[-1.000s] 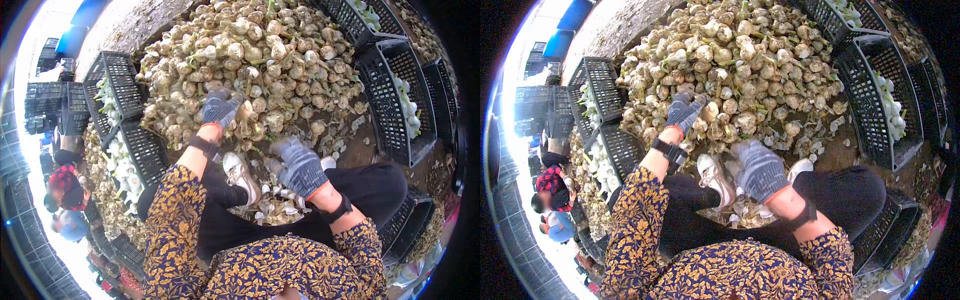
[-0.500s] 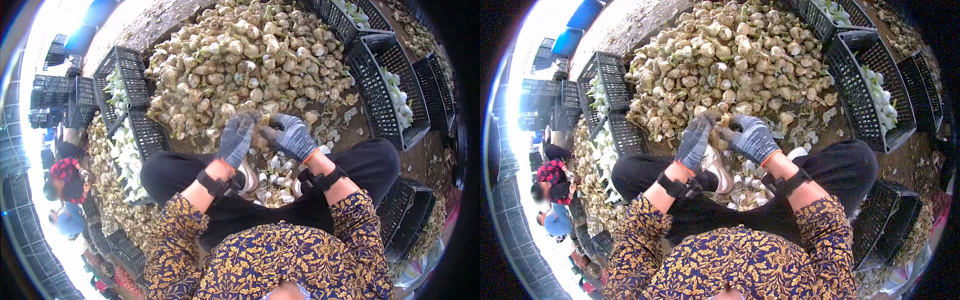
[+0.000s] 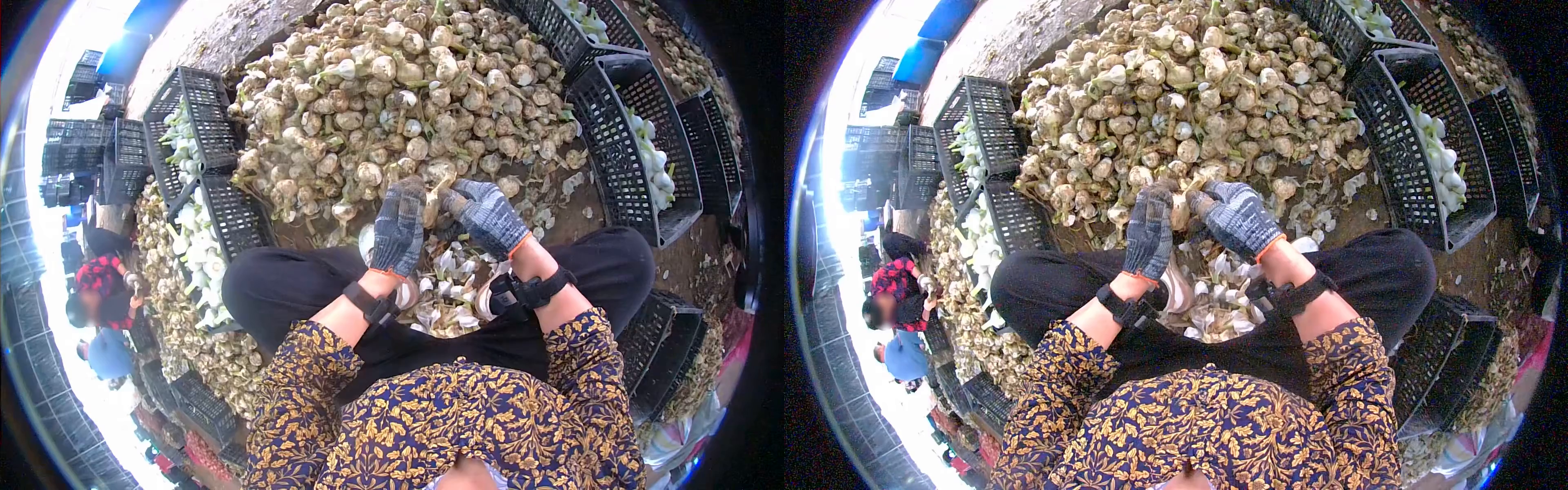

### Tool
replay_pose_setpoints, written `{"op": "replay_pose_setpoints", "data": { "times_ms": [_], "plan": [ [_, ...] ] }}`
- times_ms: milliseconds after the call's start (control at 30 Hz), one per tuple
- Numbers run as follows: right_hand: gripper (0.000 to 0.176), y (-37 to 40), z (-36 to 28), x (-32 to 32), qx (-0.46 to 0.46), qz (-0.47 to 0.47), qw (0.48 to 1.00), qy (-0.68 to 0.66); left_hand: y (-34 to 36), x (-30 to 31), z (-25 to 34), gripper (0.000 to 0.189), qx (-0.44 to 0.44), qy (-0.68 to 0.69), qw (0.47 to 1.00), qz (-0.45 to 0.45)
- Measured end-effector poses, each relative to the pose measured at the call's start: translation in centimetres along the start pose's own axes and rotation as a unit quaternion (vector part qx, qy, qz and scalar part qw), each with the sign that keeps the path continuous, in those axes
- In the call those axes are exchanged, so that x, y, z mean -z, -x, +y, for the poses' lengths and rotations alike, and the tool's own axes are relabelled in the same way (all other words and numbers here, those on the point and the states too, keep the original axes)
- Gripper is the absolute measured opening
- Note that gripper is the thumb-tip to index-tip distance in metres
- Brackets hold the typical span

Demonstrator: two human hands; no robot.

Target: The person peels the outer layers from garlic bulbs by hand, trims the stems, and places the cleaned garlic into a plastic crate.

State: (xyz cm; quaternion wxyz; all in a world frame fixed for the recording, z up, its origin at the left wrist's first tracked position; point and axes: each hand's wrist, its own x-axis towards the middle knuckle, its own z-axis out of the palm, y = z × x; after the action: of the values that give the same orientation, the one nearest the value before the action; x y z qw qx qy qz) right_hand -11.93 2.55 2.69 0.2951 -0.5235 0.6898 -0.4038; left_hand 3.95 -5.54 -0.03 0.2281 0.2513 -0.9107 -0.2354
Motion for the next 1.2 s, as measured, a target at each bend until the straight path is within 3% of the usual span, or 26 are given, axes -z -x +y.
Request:
{"op": "replay_pose_setpoints", "data": {
  "times_ms": [33, 133, 200, 300, 367, 433, 500, 567, 600, 633, 667, 700, 733, 767, 800, 833, 867, 933, 967, 1000, 1067, 1100, 1133, 1167, 1200],
  "plan": [
    [0.025, 0.1, 0.5, -0.1, 0.08, 0.015, 0.995, 0.052, 0.1, -0.1, 0.0, 0.04, 0.005, 0.005, 1.0, 0.003],
    [0.02, 0.1, 0.7, -0.1, 0.157, 0.016, 0.98, 0.119, 0.3, -0.6, -0.3, 0.04, 0.026, 0.05, 0.998, 0.01],
    [0.018, 0.2, 1.1, -0.2, 0.176, 0.02, 0.974, 0.14, 0.1, -0.3, -0.1, 0.039, 0.04, 0.09, 0.995, 0.015],
    [0.016, 0.3, 1.1, -0.1, 0.208, 0.027, 0.965, 0.157, -0.4, 0.7, 0.7, 0.032, 0.0, 0.037, 0.999, 0.016],
    [0.015, 0.3, 1.0, -0.2, 0.221, 0.029, 0.963, 0.152, -0.8, 1.0, 1.5, 0.027, 0.202, 0.258, 0.945, -0.011],
    [0.016, 0.5, 0.8, -0.4, 0.119, 0.04, 0.99, 0.066, -1.0, 1.0, 2.1, 0.027, 0.198, 0.274, 0.941, 0.009],
    [0.017, 0.6, 1.1, -1.0, 0.118, 0.075, 0.988, 0.061, -0.9, 0.6, 1.6, 0.029, 0.194, 0.29, 0.937, 0.03],
    [0.019, 0.8, 0.8, -1.1, 0.117, 0.111, 0.985, 0.056, -0.8, -0.5, 0.1, 0.032, 0.327, 0.364, 0.872, -0.003],
    [0.02, 0.8, 0.2, -0.8, 0.102, 0.113, 0.986, 0.065, -1.7, 0.5, 1.0, 0.032, 0.327, 0.364, 0.872, -0.003],
    [0.022, 0.9, -0.2, -0.6, 0.087, 0.115, 0.987, 0.073, -2.5, 1.6, 2.0, 0.035, 0.464, 0.528, 0.71, -0.036],
    [0.022, 0.7, -0.1, -0.8, 0.087, 0.115, 0.987, 0.072, -3.1, 2.5, 2.6, 0.039, 0.567, 0.654, 0.497, -0.066],
    [0.023, 0.6, 0.0, -1.0, 0.013, 0.097, 0.994, 0.04, -3.2, 3.0, 2.1, 0.042, 0.553, 0.667, 0.486, -0.113],
    [0.024, 0.4, 0.3, -1.0, -0.061, 0.08, 0.995, 0.008, -3.0, 2.4, 2.2, 0.042, 0.553, 0.667, 0.485, -0.115],
    [0.024, 0.5, 0.7, -0.9, -0.062, 0.082, 0.995, 0.009, -2.8, 1.5, 2.7, 0.044, 0.457, 0.554, 0.691, -0.078],
    [0.025, 0.6, 1.2, -0.8, -0.03, 0.091, 0.994, 0.051, -2.4, 1.0, 3.1, 0.047, 0.331, 0.405, 0.851, -0.035],
    [0.025, 0.6, 1.4, -0.7, 0.003, 0.099, 0.991, 0.093, -1.6, 0.9, 3.5, 0.043, 0.249, 0.347, 0.904, -0.006],
    [0.025, 0.4, 0.7, -0.3, 0.004, 0.099, 0.991, 0.093, -1.7, 0.8, 3.2, 0.043, 0.248, 0.347, 0.905, -0.006],
    [0.022, -0.2, -1.4, 0.8, -0.196, 0.024, 0.974, -0.109, -1.8, 0.4, 2.0, 0.037, 0.338, 0.47, 0.814, -0.049],
    [0.022, -0.2, -1.2, 0.7, -0.197, 0.025, 0.974, -0.11, -1.9, 0.6, 1.3, 0.035, 0.4, 0.615, 0.676, -0.075],
    [0.023, -0.2, -0.9, 0.6, -0.172, 0.033, 0.978, -0.115, -1.7, 0.4, 1.2, 0.035, 0.399, 0.615, 0.675, -0.075],
    [0.023, -0.1, -0.1, 0.1, -0.147, 0.041, 0.981, -0.121, -1.8, 0.4, 1.2, 0.033, 0.442, 0.651, 0.612, -0.082],
    [0.024, 0.3, 0.7, -0.3, -0.085, 0.07, 0.993, -0.04, -1.9, 0.6, 1.3, 0.035, 0.413, 0.579, 0.695, -0.109],
    [0.024, 0.5, 1.2, -0.6, -0.022, 0.098, 0.994, 0.042, -1.9, 0.7, 1.5, 0.035, 0.413, 0.579, 0.695, -0.109],
    [0.025, 0.3, 1.5, -0.7, -0.125, 0.037, 0.99, -0.053, -2.3, 1.3, 2.1, 0.037, 0.406, 0.594, 0.685, -0.113],
    [0.025, 0.1, 2.6, -1.1, -0.125, 0.038, 0.99, -0.053, -2.6, 1.7, 2.6, 0.039, 0.399, 0.609, 0.675, -0.116]
  ]
}}
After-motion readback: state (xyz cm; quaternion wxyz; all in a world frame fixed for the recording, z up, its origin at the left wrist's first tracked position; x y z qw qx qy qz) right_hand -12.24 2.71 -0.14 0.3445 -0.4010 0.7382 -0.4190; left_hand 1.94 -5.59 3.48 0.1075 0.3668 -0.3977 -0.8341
